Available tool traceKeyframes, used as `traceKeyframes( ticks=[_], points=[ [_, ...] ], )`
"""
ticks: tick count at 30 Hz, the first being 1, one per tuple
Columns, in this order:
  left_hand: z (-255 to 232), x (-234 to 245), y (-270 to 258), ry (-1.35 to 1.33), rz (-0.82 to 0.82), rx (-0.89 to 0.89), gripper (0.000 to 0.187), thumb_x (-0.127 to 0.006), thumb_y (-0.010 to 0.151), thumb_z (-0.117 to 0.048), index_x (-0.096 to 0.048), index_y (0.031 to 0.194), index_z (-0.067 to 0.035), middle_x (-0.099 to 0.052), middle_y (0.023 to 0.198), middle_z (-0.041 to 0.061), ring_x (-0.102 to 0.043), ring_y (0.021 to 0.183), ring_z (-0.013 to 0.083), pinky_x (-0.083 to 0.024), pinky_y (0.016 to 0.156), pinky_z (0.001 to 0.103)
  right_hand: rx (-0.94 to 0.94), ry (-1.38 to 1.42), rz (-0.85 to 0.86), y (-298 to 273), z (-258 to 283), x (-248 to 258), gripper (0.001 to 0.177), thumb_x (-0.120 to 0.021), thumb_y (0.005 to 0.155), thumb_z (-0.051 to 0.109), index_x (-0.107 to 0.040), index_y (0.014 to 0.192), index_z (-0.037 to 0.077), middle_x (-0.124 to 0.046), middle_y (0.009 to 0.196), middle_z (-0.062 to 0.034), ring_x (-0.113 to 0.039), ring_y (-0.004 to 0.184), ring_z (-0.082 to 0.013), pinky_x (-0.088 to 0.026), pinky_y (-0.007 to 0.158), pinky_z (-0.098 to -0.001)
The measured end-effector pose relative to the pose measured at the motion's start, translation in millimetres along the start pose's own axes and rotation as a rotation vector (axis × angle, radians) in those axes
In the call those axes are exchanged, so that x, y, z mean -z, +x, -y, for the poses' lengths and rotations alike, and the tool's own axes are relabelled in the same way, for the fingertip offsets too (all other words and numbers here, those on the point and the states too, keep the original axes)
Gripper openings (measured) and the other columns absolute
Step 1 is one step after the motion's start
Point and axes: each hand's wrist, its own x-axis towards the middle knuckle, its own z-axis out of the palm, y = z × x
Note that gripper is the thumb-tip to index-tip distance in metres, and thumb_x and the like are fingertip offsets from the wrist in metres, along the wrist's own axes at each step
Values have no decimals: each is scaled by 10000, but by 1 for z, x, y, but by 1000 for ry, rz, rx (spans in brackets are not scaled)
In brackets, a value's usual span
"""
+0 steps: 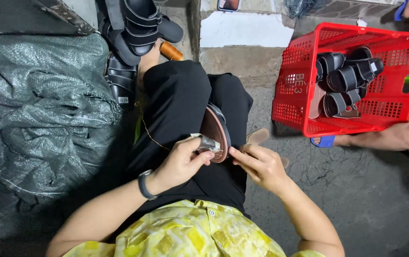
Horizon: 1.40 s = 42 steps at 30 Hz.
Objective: The person is manually sewing the upper part of a black sandal to its brown sole using a needle and thick thread.
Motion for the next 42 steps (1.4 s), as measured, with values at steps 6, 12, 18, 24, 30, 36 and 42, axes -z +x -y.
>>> traceKeyframes(
  ticks=[6,12,18,24,30,36,42],
  points=[
    [3,-7,3,258,-26,4,289,-748,746,-88,-553,911,46,-606,549,79,-624,460,152,-496,389,276,50,-252,77,-5,6,12,385,-584,866,125,-644,1240,188,-609,751,-75,-563,502,-210,-489,472,-298],
    [-18,-27,10,942,-95,-693,195,-689,810,-275,-598,776,-106,-536,745,93,-590,642,276,-478,470,344,-63,-468,239,-23,-1,46,458,-494,873,206,-556,1310,328,-502,719,-20,-513,412,-197,-482,429,-325],
    [-5,-25,1,1026,-69,-936,277,-593,895,-84,-511,633,-118,-450,672,56,-505,623,254,-397,484,318,125,-164,76,-9,4,26,367,-445,894,177,-605,1223,204,-503,817,-61,-512,438,-219,-483,447,-335],
    [-1,-7,-12,950,11,-977,314,-539,943,-156,-489,635,-122,-518,753,103,-514,629,274,-442,534,334,202,-107,6,10,11,18,244,-458,926,155,-650,1071,111,-560,777,-43,-509,463,-173,-471,444,-273],
    [6,13,-47,883,326,-836,300,-487,963,-183,-476,677,-95,-518,779,106,-507,669,263,-443,521,336,-493,-316,-389,-33,-21,82,136,-514,937,165,-584,909,51,-601,826,-156,-537,717,-380,-444,654,-480],
    [5,24,-67,1023,50,-722,434,-634,899,-325,-426,605,-82,-441,609,101,-543,579,336,-452,477,384,-565,-246,10,-35,33,27,369,-569,891,91,-581,1260,74,-655,1068,-148,-629,993,-351,-499,843,-489],
    [6,22,-70,1030,100,-312,270,-606,881,-301,-619,778,-52,-457,643,146,-578,652,390,-471,510,422,-174,226,-42,-44,55,-49,391,-692,821,210,-590,1157,38,-633,932,-141,-634,813,-331,-514,667,-449]
  ],
)
